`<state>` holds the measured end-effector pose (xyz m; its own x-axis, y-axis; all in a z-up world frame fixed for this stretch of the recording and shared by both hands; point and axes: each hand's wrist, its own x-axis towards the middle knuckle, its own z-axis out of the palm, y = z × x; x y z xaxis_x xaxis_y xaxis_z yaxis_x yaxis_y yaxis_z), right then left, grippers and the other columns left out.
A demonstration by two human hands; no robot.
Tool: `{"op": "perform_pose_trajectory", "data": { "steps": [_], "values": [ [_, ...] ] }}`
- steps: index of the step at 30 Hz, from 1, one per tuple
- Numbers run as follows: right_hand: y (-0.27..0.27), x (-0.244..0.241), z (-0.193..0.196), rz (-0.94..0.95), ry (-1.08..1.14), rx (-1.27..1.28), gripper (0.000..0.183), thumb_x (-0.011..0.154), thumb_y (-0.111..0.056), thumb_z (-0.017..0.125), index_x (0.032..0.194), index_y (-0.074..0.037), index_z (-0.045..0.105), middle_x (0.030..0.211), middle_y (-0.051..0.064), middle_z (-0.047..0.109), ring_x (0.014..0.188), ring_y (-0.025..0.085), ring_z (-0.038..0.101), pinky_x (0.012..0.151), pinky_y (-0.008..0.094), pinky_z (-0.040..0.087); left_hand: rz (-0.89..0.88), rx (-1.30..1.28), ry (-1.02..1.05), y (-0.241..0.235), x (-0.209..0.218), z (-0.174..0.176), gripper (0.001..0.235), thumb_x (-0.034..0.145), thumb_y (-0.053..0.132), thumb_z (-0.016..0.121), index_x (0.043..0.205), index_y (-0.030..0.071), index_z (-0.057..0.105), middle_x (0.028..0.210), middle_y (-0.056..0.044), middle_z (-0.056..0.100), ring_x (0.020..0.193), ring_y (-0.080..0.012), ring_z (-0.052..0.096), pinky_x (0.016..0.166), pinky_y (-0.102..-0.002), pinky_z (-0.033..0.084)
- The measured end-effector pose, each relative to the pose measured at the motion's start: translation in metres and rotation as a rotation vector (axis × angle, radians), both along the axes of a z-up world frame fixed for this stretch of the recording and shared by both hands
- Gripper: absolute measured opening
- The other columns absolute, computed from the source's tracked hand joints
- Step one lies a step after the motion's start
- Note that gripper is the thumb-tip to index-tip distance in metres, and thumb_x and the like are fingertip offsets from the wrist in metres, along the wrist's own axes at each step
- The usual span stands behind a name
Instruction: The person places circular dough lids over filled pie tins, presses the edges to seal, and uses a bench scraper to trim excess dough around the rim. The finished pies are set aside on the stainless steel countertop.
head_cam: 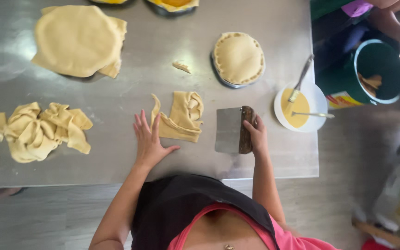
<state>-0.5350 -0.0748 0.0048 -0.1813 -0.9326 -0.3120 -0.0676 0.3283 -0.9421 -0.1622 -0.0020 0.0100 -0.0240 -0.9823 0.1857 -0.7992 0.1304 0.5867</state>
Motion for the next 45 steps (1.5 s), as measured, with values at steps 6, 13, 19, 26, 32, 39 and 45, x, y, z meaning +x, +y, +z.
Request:
{"op": "perform_pose_trajectory", "data": {
  "steps": [6,13,19,26,32,39,45],
  "values": [
    [-0.089,0.1,-0.068,0.228,-0.06,0.012,0.076,0.089,-0.018,0.078,0.151,-0.001,0.037,0.134,0.015,0.063,0.116,0.02,0.062,0.096,0.033,0.052,-0.162,-0.073,0.017,-0.044,0.012,-0.029,0.136,0.048,0.056,0.097,0.159,0.025,0.024,0.165,-0.03,0.005,0.152,-0.0558,0.006,0.123,-0.068,0.015],
    [-0.062,0.315,-0.024,0.714,-0.246,-0.129,0.065,0.092,-0.012,0.074,0.149,0.002,0.045,0.133,0.018,0.066,0.118,0.023,0.065,0.102,0.038,0.055,-0.029,-0.164,0.024,-0.021,0.13,-0.021,0.117,0.051,0.04,0.1,0.153,0.028,0.044,0.167,-0.024,0.007,0.152,-0.056,0.009,0.123,-0.065,0.022],
    [-0.025,0.448,0.042,0.933,0.021,-0.375,0.062,0.095,-0.017,0.074,0.147,0.002,0.046,0.127,0.02,0.07,0.118,0.027,0.066,0.102,0.038,0.053,0.199,-0.074,-0.029,0.044,0.249,0.021,0.108,0.052,0.026,0.094,0.15,0.024,0.049,0.169,-0.02,0.016,0.157,-0.0462,0.016,0.128,-0.057,0.027],
    [-0.062,0.432,0.047,0.844,0.353,-0.288,0.062,0.091,-0.018,0.073,0.145,-0.003,0.048,0.127,0.02,0.069,0.116,0.03,0.068,0.098,0.039,0.052,0.255,0.254,-0.431,0.034,0.283,0.051,0.095,0.06,0.05,0.093,0.14,0.011,0.059,0.162,-0.008,0.028,0.156,-0.0388,0.013,0.124,-0.071,0.012],
    [-0.05,0.296,0.03,0.373,0.131,0.028,0.06,0.09,-0.018,0.074,0.143,0.0,0.051,0.125,0.016,0.069,0.111,0.023,0.066,0.093,0.035,0.054,0.131,0.453,-0.128,-0.002,0.31,0.048,0.096,0.064,0.056,0.087,0.15,0.027,0.052,0.168,-0.019,0.011,0.149,-0.0478,-0.004,0.118,-0.069,0.006],
    [-0.031,0.23,0.002,0.043,-0.04,0.077,0.053,0.093,-0.015,0.07,0.141,0.0,0.055,0.114,0.009,0.068,0.097,0.014,0.064,0.082,0.029,0.053,0.374,0.122,0.412,-0.236,0.381,-0.076,0.068,0.11,0.054,0.044,0.16,0.008,0.031,0.142,-0.025,0.056,0.133,-0.0386,0.055,0.11,-0.047,0.047],
    [-0.031,0.229,0.003,-0.005,-0.065,0.038,0.055,0.093,-0.013,0.07,0.143,-0.001,0.053,0.113,0.01,0.07,0.099,0.014,0.066,0.084,0.029,0.053,0.398,0.269,0.285,-0.32,0.392,-0.104,0.052,0.104,0.05,0.05,0.132,0.011,0.069,0.118,-0.014,0.075,0.108,-0.0323,0.069,0.095,-0.042,0.053]
  ]
}}
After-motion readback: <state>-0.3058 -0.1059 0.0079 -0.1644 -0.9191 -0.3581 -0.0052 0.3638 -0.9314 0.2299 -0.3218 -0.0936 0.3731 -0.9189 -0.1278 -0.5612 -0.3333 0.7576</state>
